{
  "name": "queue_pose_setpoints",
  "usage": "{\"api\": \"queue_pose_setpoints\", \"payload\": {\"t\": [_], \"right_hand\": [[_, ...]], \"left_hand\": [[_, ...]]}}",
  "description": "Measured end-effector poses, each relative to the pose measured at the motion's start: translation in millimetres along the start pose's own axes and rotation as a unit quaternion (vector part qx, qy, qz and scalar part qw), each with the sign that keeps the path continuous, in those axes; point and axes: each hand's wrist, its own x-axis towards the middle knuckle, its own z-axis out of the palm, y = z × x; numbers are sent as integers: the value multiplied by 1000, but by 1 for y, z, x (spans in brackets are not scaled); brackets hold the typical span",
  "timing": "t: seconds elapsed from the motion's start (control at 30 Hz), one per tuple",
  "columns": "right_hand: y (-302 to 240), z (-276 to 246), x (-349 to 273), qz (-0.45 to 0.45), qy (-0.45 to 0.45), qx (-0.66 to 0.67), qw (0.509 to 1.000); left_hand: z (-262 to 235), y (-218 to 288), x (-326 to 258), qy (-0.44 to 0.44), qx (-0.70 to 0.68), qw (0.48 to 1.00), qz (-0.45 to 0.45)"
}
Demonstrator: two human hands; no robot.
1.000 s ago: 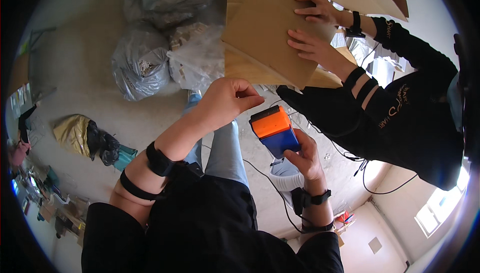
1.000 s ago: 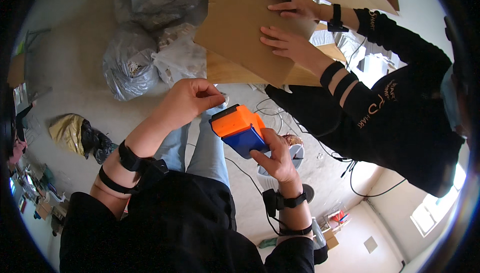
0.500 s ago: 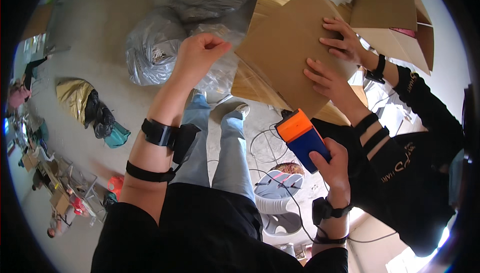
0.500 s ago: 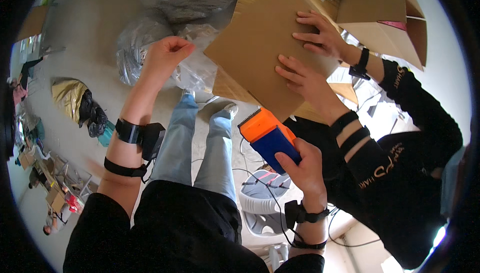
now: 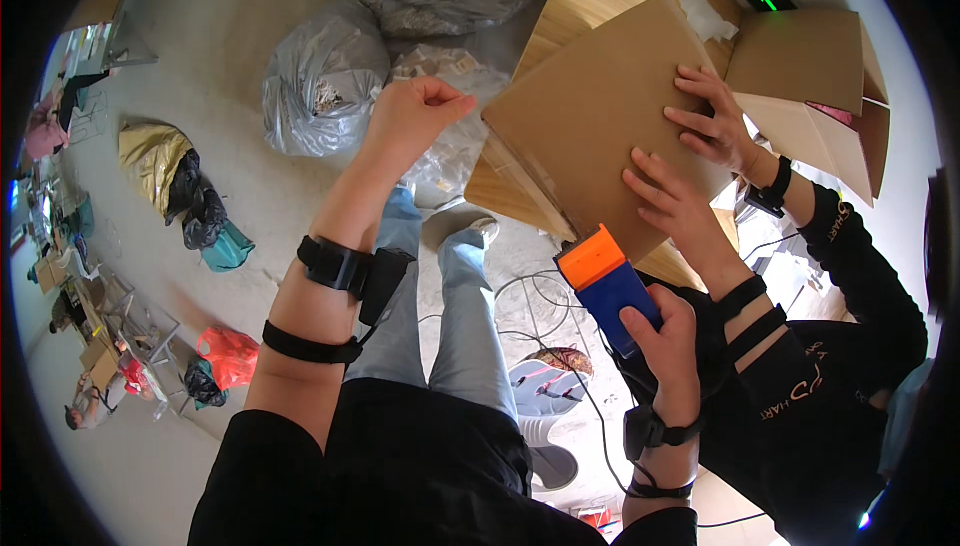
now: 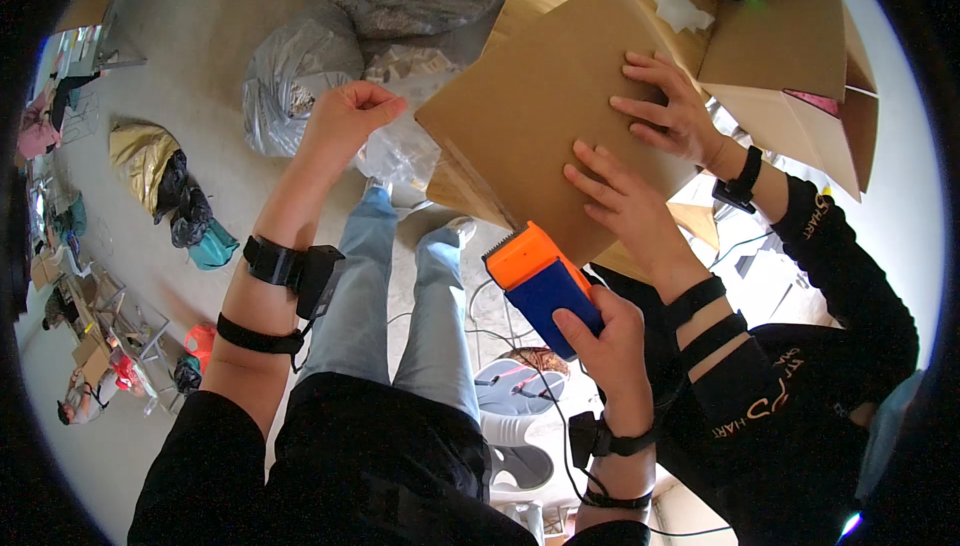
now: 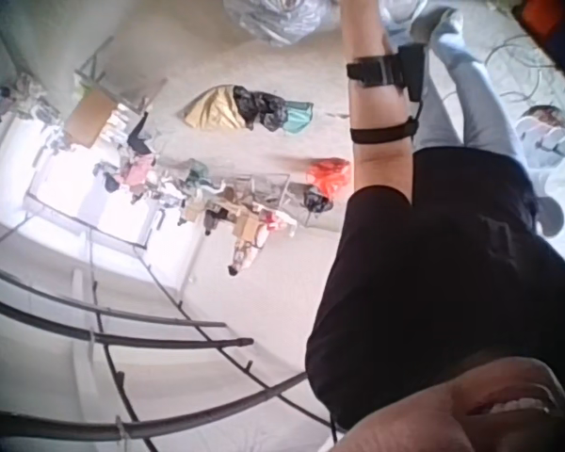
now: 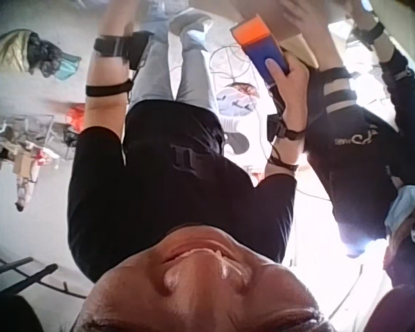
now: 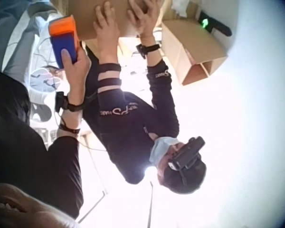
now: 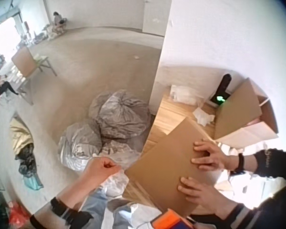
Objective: Packing pink cylindrical foam or plastic parts into cardboard boxes and sealing them with a tape dispenser.
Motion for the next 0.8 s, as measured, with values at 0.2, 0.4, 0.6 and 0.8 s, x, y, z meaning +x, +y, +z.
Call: {"api": "queue_pose_setpoints", "payload": {"t": [0.2,0.4,0.6,0.8], "right_hand": [[0,-2,2,11,-4,-8,1000],[-1,-2,5,6,-9,-17,1000],[-1,-5,6,6,-2,-41,999],[-2,-2,5,-5,12,-41,999]], "left_hand": [[3,-5,7,-13,3,1000,-2],[2,-4,9,-36,-10,999,-34],[-1,-9,28,-110,32,992,-57],[-7,-18,50,-309,-59,940,-135]]}}
